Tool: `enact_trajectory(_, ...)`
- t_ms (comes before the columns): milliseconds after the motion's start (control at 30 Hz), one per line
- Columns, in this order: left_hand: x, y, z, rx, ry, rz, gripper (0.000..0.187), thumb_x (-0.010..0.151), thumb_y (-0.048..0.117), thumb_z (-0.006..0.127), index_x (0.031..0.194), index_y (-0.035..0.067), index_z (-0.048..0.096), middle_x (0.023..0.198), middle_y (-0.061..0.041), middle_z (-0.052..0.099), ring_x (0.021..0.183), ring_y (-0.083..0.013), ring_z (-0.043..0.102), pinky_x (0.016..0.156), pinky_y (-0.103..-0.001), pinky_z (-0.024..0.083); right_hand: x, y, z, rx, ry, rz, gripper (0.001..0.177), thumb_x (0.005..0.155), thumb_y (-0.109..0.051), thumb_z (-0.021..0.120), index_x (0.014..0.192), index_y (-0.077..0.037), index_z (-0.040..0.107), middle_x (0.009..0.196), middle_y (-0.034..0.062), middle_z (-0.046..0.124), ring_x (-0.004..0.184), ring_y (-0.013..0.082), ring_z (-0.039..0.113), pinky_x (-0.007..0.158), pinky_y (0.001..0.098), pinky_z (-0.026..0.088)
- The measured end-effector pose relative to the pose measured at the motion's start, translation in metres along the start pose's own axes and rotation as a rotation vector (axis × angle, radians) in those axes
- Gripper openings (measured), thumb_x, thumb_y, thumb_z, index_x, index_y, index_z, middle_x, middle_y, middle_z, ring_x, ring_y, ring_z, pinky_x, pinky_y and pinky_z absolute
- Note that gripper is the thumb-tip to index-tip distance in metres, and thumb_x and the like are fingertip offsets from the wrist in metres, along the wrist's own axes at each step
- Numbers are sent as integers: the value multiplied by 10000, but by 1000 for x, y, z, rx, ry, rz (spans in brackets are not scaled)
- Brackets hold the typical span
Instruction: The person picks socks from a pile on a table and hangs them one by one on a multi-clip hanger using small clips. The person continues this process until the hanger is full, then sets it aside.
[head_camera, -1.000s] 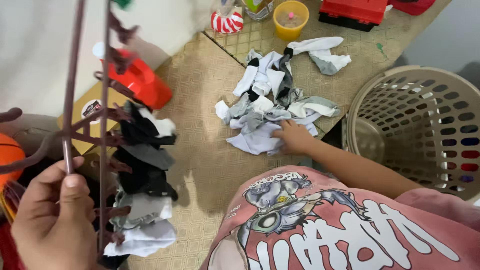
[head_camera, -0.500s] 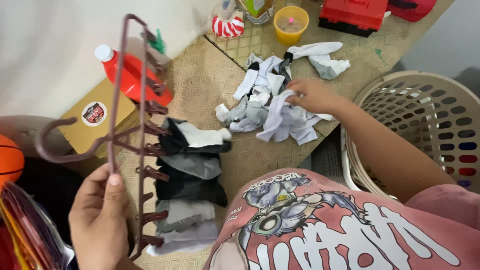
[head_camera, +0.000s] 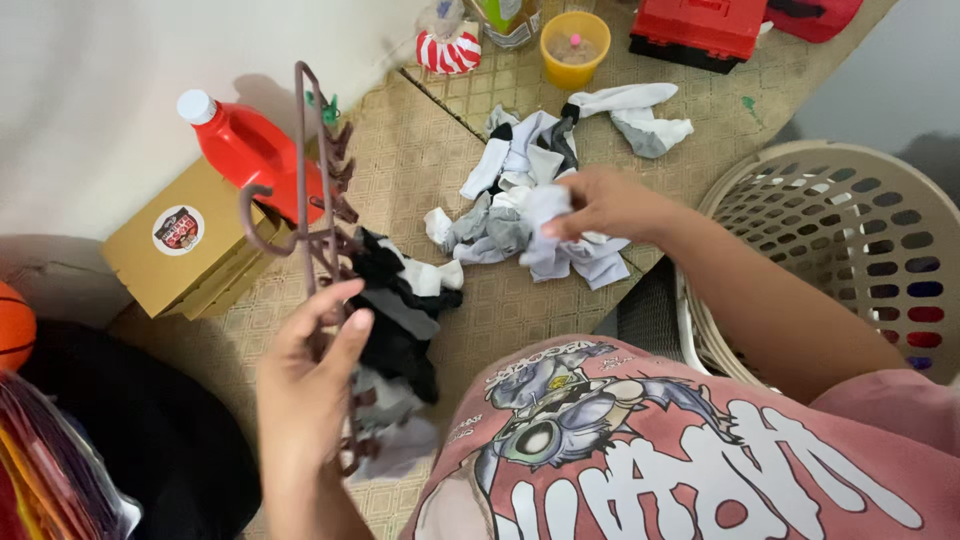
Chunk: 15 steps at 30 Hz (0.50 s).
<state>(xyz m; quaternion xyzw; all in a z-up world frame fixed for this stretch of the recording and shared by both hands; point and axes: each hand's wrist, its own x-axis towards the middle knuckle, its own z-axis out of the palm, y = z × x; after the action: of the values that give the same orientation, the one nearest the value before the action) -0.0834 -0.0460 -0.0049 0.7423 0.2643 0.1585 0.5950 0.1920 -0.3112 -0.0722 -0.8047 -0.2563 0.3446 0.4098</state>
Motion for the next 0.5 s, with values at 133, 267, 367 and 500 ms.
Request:
enact_trajectory(133,14,-9,28,-34,-49,6,301,887,121,783,1187,105,760,792,107,462,710,-37,404,639,-194,344,5,-22,21,52,-196,-235,322,805,-232,832,1027,-26,723,944,15,765,873,82,673,773,251,532)
enact_trajectory(267,14,-11,53,-139,-135,-16,346,860,126,801,1197,74,744,756,116,445,673,-34,382,586,-206,314,7,-37,39,185,-381,-297,297,876,-218,790,1087,-21,720,940,2,738,875,70,650,772,258,526)
enact_trajectory(367,13,-8,63,-132,-203,-48,330,842,134,797,1157,71,725,779,115,569,682,-9,462,602,-183,387,3,-45,49,273,-494,-300,295,918,-212,769,1126,-9,718,960,-1,721,895,68,633,781,260,521)
enact_trajectory(500,13,-10,71,-35,-229,-54,181,862,147,825,964,8,770,746,32,534,646,-65,415,557,-236,338,1,-51,57,306,-524,-338,320,908,-210,764,1157,-23,692,1008,-7,715,930,61,643,807,254,533)
